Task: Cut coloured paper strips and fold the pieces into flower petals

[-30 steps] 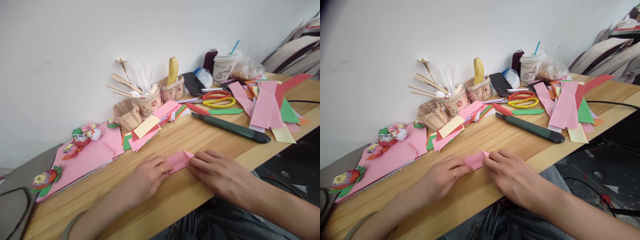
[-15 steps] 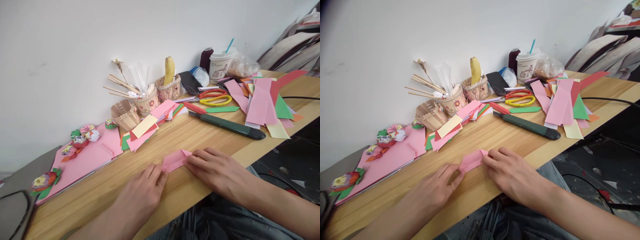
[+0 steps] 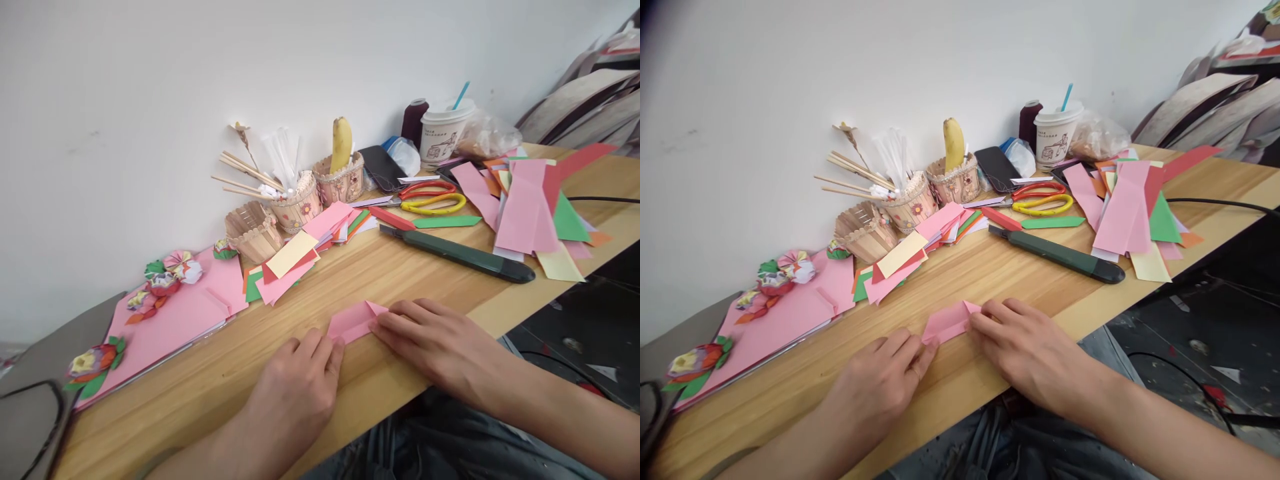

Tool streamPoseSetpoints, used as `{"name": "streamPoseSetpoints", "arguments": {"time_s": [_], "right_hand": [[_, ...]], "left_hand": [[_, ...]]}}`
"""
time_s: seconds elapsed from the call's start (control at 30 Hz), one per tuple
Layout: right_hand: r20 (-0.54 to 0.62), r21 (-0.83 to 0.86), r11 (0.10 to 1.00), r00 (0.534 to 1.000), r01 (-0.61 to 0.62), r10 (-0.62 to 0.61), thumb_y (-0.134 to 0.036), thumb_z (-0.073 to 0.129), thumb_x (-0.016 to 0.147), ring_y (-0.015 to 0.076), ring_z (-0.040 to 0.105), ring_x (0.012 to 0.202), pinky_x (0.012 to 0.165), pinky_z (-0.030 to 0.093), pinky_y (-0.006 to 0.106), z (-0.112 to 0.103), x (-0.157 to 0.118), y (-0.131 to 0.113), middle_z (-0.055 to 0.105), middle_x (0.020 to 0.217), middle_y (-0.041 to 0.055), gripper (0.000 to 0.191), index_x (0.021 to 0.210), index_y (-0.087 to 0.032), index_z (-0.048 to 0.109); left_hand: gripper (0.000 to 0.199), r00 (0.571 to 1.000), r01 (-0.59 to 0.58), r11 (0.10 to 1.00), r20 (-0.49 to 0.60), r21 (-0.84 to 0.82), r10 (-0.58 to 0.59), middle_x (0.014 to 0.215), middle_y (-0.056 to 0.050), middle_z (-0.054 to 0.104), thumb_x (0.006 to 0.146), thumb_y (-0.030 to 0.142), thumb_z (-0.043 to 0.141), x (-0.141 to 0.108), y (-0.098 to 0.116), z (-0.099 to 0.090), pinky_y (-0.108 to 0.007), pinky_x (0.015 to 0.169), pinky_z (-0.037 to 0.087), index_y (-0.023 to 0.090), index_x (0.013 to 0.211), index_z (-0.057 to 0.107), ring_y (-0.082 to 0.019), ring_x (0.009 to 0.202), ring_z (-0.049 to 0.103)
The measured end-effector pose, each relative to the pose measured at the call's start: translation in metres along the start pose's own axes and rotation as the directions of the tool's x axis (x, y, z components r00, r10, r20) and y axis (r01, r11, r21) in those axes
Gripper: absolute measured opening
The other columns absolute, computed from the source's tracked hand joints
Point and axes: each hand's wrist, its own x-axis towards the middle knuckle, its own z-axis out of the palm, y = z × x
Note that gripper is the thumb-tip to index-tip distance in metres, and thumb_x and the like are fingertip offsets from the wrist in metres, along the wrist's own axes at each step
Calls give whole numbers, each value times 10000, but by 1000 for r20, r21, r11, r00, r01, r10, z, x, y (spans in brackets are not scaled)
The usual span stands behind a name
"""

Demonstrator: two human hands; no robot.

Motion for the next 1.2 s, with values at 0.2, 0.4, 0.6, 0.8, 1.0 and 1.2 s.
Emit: {"name": "streamPoseSetpoints", "arguments": {"time_s": [0.2,0.4,0.6,0.8,1.0,1.2], "right_hand": [[-60,18,998,997,-56,57,-174,279,952,238,508,901,719,452,370,5,-17,10,598,1000,128,342,1174,-103,529],[-100,8,1000,995,15,-14,-145,264,943,238,546,904,756,450,394,-3,-18,8,642,1000,120,360,1147,-115,559],[-26,235,970,998,59,-54,-134,177,946,205,608,842,732,488,348,-11,4,-36,682,1015,97,466,1100,-122,617],[-60,377,922,996,90,-72,-125,231,949,153,566,1103,923,452,273,-9,19,-33,654,1164,85,425,1218,-116,559],[10,205,978,999,43,-46,-133,385,898,213,435,1270,1036,382,426,15,19,7,503,1360,123,429,1314,-100,483],[-142,-104,993,989,-56,41,-178,383,944,266,504,1179,980,414,447,17,8,4,617,1215,126,306,1100,-84,628]], "left_hand": [[320,999,-4,1000,-34,-12,3,775,-63,609,797,23,479,-3,-4,0,-300,484,402,37,1106,565,-214,701,554],[232,994,13,1000,-111,3,-13,746,-54,577,808,14,454,0,-7,3,-301,479,386,90,964,608,-210,669,536],[295,976,170,975,-109,-146,-186,868,-110,601,803,95,447,9,-12,7,-374,608,487,59,1044,614,-254,795,539],[251,968,113,938,-175,-329,-178,947,-97,620,923,172,420,13,-16,20,-371,686,510,115,1052,627,-230,836,527],[323,924,-47,857,-349,-514,-159,968,-57,652,972,143,340,13,-25,28,-327,731,490,163,964,662,-186,849,531],[219,907,14,715,-292,-699,-303,819,-49,644,940,129,439,10,-27,29,-309,674,472,163,913,654,-182,779,533]]}}
